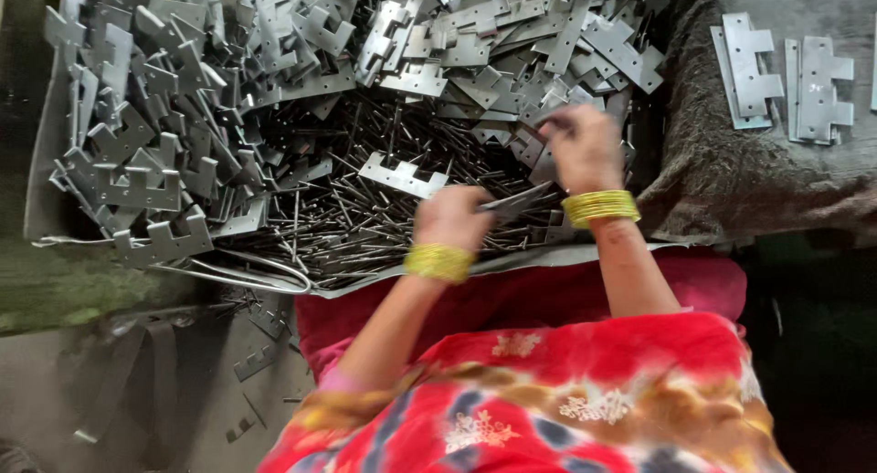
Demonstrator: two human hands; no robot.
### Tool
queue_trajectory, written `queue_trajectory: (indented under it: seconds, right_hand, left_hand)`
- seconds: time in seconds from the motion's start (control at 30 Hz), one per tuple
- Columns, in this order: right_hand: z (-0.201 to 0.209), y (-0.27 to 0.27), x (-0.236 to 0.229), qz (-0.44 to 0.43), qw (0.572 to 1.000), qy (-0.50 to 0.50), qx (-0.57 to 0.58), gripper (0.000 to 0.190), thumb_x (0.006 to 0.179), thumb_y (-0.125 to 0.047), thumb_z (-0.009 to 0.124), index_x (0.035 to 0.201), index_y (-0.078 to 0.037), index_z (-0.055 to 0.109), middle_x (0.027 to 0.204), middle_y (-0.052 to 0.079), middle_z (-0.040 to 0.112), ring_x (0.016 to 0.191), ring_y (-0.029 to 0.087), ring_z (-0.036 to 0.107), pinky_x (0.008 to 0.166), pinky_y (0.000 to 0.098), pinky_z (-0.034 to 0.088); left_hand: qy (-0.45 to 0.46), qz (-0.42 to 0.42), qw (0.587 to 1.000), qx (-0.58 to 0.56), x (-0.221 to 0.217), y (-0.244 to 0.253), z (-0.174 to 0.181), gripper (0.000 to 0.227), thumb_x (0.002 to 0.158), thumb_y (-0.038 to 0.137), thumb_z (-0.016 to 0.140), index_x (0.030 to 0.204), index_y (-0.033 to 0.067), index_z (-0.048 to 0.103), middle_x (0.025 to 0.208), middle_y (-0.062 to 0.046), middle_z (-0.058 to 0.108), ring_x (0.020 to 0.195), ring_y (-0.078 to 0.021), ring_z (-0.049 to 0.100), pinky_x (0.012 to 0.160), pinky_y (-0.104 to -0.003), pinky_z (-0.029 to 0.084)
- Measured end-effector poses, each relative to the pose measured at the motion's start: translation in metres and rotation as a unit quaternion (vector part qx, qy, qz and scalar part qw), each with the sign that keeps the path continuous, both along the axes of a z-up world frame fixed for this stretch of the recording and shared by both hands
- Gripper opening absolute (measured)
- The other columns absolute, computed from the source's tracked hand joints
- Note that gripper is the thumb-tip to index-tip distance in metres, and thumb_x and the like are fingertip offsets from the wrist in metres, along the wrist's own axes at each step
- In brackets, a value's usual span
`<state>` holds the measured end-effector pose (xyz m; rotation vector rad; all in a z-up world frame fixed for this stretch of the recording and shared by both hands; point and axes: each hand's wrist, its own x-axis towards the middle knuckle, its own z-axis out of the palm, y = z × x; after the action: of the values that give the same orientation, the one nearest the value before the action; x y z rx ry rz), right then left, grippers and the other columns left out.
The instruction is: The person sits on the floor and assembles metal brackets by inserting nails into pre-drilled holes. They pick up brackets and nails from a large pile, align the components, and place the assembled units onto a nearby surface.
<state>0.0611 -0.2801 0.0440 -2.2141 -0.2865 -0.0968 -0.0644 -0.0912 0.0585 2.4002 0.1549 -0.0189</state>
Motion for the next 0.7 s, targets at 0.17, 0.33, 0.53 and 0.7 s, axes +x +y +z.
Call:
queue_trajectory:
  seconds: [0.17, 0.33, 0.53, 0.7]
  right_hand:
    - [-0.037, 0.050, -0.028, 0.118, 0.924, -0.138, -0.338, 0.014, 0.092, -0.013, 0.063, 0.090, -0.014, 0.077, 0.100, 0.013, 0.067, 0.095, 0.035, 0.066, 0.075, 0.0479, 0.058]
    - [-0.048, 0.070, -0.024, 0.153, 0.858, -0.180, -0.457, 0.011, 0.086, -0.017, 0.064, 0.081, -0.012, 0.073, 0.102, 0.011, 0.067, 0.095, 0.029, 0.066, 0.067, 0.0396, 0.058]
    - [-0.030, 0.042, -0.032, 0.165, 0.890, -0.255, -0.340, 0.009, 0.094, -0.014, 0.063, 0.091, -0.012, 0.072, 0.099, 0.008, 0.066, 0.094, 0.028, 0.067, 0.074, 0.0395, 0.057]
    - [-0.035, 0.032, -0.040, 0.010, 0.989, -0.134, 0.057, 0.014, 0.097, -0.013, 0.060, 0.106, -0.003, 0.066, 0.101, 0.013, 0.070, 0.091, 0.033, 0.070, 0.082, 0.0411, 0.058]
  left_hand:
    - [0.050, 0.109, 0.990, -0.073, -0.046, 0.091, 0.038, 0.020, 0.083, 0.025, 0.079, 0.092, 0.0077, 0.080, 0.088, -0.010, 0.073, 0.079, -0.0236, 0.067, 0.073, -0.038, 0.052]
    - [0.092, 0.246, 0.935, -0.237, -0.066, 0.116, 0.004, 0.020, 0.093, 0.017, 0.071, 0.107, 0.0030, 0.070, 0.088, -0.005, 0.073, 0.074, -0.0129, 0.069, 0.067, -0.029, 0.055]
    - [-0.001, 0.185, 0.886, -0.425, -0.066, 0.118, -0.033, 0.043, 0.083, -0.004, 0.066, 0.124, 0.0071, 0.061, 0.091, -0.003, 0.072, 0.082, -0.0095, 0.071, 0.072, -0.028, 0.056]
    - [-0.025, 0.186, 0.900, -0.393, -0.047, 0.103, -0.009, 0.021, 0.093, 0.000, 0.070, 0.113, -0.0033, 0.071, 0.098, -0.009, 0.077, 0.088, -0.0124, 0.072, 0.080, -0.026, 0.058]
